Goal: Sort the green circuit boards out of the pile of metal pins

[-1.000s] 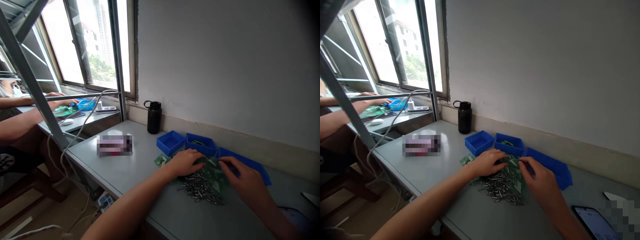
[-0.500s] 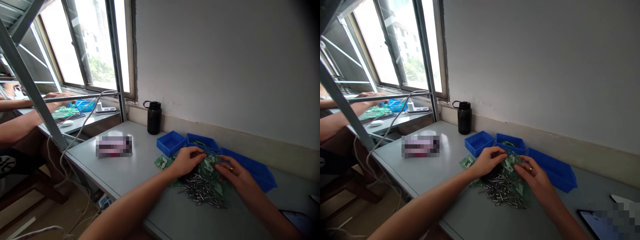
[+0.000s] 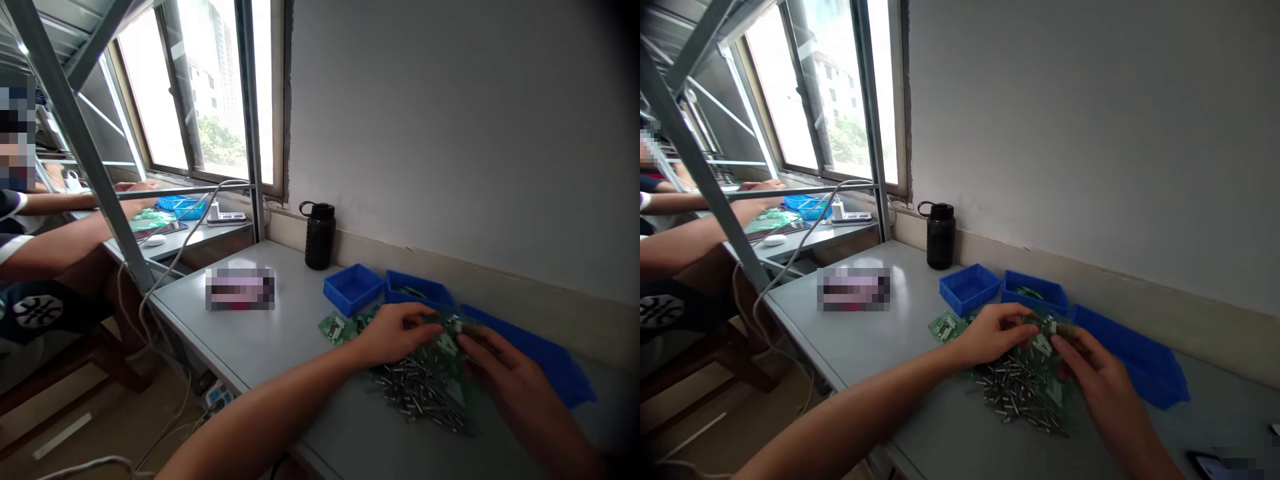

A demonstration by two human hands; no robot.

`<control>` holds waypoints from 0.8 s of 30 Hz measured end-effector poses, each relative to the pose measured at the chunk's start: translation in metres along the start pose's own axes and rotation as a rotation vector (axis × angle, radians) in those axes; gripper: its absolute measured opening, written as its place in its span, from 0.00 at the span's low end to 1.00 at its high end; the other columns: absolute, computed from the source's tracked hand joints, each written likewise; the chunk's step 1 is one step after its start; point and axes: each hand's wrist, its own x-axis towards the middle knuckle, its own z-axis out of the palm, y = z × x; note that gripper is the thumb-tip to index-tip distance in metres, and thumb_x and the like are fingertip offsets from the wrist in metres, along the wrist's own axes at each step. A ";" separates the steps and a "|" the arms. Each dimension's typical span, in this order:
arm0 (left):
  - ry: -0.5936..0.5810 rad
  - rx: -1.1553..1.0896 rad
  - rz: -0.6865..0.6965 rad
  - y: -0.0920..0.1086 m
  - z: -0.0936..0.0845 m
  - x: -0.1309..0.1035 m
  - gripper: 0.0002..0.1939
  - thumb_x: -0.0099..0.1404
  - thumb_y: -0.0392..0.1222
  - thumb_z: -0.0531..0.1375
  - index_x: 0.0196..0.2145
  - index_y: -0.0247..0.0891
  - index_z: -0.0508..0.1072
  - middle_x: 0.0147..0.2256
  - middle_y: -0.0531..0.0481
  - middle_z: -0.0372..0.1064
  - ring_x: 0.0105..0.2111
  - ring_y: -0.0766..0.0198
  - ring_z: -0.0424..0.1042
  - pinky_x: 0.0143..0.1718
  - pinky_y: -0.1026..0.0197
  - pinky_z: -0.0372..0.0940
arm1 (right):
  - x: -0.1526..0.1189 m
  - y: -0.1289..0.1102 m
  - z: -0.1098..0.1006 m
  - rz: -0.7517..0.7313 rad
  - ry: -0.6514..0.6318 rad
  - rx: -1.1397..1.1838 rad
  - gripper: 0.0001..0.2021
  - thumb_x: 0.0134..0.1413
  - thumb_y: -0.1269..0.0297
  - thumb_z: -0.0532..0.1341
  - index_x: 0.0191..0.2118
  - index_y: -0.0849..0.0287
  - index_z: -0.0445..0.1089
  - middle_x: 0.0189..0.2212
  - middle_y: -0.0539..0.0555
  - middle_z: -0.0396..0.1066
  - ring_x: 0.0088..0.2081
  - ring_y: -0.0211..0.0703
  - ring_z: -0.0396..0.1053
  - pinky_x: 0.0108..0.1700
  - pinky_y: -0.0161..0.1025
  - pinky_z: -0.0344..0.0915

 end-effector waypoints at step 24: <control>-0.033 -0.141 -0.048 -0.002 -0.004 0.002 0.22 0.52 0.50 0.64 0.41 0.34 0.72 0.25 0.52 0.65 0.27 0.66 0.65 0.27 0.64 0.59 | 0.001 0.008 -0.001 -0.004 0.000 -0.109 0.11 0.48 0.53 0.60 0.32 0.54 0.68 0.23 0.50 0.62 0.23 0.40 0.63 0.22 0.35 0.61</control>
